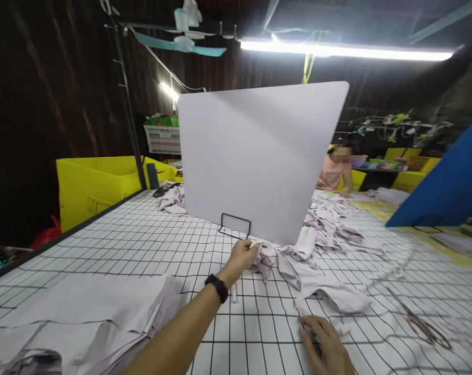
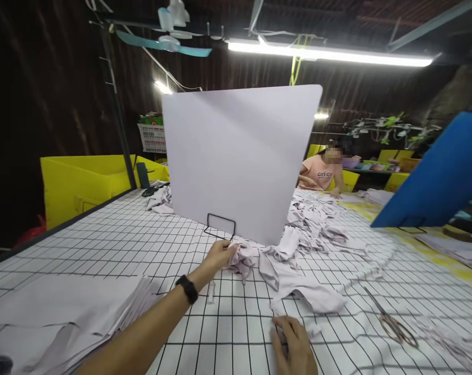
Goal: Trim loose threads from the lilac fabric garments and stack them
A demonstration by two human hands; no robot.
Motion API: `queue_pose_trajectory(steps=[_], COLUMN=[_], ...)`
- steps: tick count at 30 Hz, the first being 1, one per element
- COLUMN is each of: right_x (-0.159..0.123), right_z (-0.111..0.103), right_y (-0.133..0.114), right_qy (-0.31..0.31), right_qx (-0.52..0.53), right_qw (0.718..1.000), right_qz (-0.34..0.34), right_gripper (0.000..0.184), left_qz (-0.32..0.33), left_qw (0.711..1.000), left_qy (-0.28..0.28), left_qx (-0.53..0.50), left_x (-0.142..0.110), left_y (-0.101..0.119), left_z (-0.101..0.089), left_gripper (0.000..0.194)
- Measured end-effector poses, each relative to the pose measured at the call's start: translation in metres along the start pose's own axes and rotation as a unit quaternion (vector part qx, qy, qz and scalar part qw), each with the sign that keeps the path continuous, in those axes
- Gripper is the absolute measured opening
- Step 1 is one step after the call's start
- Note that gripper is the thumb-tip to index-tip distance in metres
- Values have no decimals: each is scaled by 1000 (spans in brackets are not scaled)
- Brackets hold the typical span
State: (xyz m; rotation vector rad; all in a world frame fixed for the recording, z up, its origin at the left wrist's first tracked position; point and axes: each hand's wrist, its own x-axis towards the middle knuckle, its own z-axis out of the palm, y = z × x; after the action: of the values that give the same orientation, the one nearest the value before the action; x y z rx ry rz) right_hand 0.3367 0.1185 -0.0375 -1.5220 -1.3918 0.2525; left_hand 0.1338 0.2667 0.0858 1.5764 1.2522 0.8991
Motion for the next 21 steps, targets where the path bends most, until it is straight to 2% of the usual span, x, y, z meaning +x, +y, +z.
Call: queue_pose_trajectory(steps=[2,4,7,9,11,14,19,21], right_x=[3,4,-3,-10,-18,-26,-21,-16], right_z=[-8,-18,-28,-32,-34,-36,-50,-60], right_y=[-24,-52,-100,-129,-150,-163,-171,-182], right_qy=[2,-17,-62,-92,-142,-159,-86,-79], right_qx=[21,54,142,199,237,277,398,405], right_qw=[999,998,984,970,955,940,898,895], right_qz=[26,41,82,106,108,118,165,172], right_gripper=[42,44,54,58,53,40,31,30], left_qz=[19,24,-5,-13,-7,3,22,45], left_qw=[997,989,956,944,944,944,944,952], left_qy=[-41,-76,-131,-157,-165,-143,-98,-87], left_qx=[-63,-126,-262,-290,-287,-298,-314,-291], left_x=[-33,-68,-119,-147,-169,-189,-200,-203], left_y=[11,20,28,29,27,22,29,38], left_z=[-10,-18,-24,-24,-25,-32,-61,-73], left_gripper=[50,52,46,44,44,46,46,48])
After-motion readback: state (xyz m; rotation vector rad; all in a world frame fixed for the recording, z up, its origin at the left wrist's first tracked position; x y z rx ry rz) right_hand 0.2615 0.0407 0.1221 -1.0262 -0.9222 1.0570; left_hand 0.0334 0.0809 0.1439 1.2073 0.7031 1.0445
